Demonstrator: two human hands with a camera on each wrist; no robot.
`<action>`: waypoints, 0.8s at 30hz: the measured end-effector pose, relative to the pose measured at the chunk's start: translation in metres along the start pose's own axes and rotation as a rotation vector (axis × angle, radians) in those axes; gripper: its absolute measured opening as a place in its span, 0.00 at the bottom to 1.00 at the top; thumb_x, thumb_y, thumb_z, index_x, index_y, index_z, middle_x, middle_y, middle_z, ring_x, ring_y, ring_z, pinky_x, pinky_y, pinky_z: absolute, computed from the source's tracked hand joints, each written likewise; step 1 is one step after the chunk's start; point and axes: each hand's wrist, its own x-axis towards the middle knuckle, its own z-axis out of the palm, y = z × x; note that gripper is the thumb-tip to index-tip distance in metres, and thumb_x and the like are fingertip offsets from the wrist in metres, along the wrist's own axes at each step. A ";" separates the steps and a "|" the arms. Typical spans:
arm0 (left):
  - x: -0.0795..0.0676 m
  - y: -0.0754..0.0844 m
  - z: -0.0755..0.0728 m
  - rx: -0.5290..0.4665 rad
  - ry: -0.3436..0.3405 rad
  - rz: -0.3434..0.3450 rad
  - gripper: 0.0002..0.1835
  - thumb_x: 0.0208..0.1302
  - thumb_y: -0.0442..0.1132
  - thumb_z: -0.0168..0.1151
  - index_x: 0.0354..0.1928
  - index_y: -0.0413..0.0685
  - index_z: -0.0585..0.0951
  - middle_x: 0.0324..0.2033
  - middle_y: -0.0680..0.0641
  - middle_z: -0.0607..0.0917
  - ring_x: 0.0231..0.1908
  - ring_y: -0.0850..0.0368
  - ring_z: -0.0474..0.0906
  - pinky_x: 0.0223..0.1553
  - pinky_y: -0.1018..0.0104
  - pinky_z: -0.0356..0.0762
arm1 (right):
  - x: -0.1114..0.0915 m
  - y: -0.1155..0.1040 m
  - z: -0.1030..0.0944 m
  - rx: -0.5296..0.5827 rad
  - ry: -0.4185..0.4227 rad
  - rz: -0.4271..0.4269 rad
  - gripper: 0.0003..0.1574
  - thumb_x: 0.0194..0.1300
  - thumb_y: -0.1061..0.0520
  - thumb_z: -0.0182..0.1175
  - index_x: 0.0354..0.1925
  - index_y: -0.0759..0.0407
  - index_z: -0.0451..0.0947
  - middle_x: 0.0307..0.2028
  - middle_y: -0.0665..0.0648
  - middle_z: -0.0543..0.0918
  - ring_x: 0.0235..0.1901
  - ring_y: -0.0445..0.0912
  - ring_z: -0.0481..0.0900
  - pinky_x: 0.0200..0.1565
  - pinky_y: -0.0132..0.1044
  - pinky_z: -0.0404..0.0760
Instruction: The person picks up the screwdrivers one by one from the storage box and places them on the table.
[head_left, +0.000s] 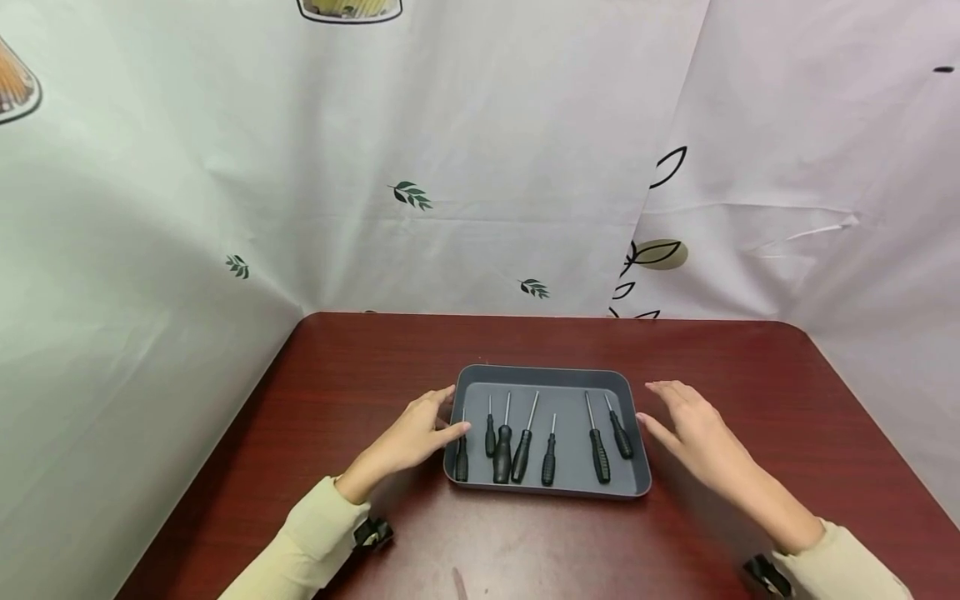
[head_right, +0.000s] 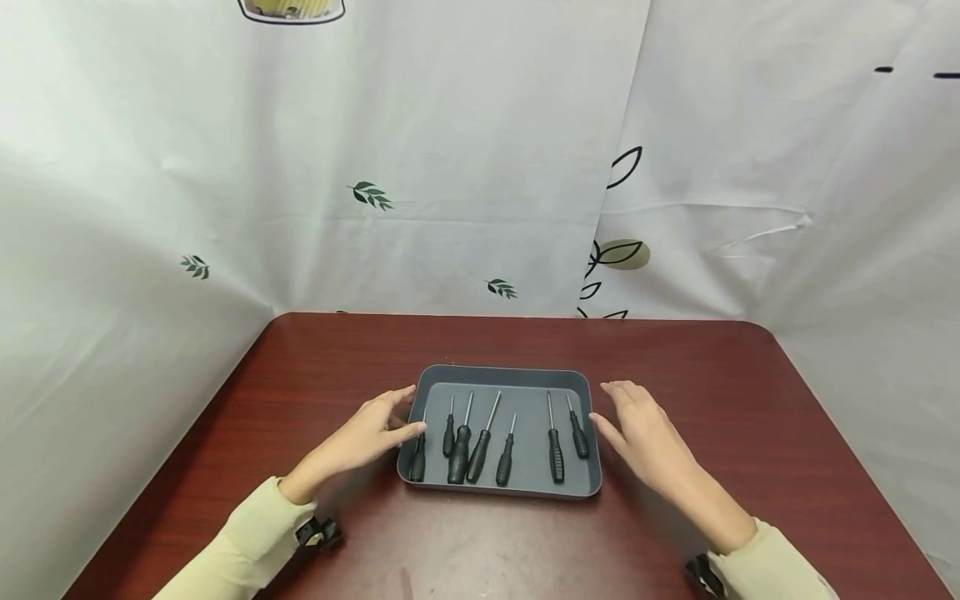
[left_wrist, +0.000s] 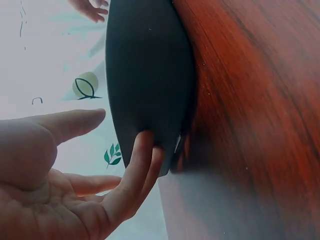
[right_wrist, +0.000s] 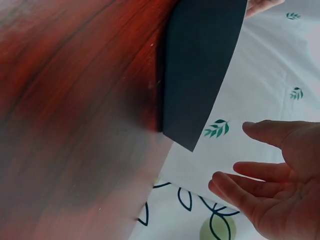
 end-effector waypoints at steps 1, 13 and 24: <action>0.000 0.000 0.000 -0.001 -0.001 0.002 0.38 0.69 0.44 0.65 0.71 0.27 0.62 0.59 0.33 0.75 0.40 0.54 0.82 0.43 0.58 0.84 | 0.001 -0.001 0.000 0.004 0.006 -0.007 0.27 0.61 0.60 0.70 0.54 0.73 0.76 0.48 0.68 0.80 0.49 0.62 0.77 0.51 0.60 0.78; 0.002 0.000 -0.002 -0.085 -0.021 -0.006 0.34 0.68 0.36 0.65 0.68 0.23 0.64 0.53 0.30 0.78 0.27 0.58 0.82 0.27 0.70 0.82 | 0.013 -0.016 0.006 0.156 -0.014 0.004 0.20 0.58 0.68 0.71 0.48 0.73 0.79 0.35 0.58 0.81 0.29 0.44 0.82 0.30 0.38 0.86; 0.003 -0.004 -0.001 -0.097 -0.013 -0.002 0.31 0.67 0.32 0.65 0.67 0.23 0.66 0.52 0.32 0.77 0.28 0.57 0.82 0.28 0.70 0.82 | 0.025 -0.040 0.020 0.442 -0.199 0.185 0.15 0.63 0.63 0.69 0.44 0.73 0.82 0.27 0.52 0.85 0.24 0.41 0.82 0.32 0.31 0.84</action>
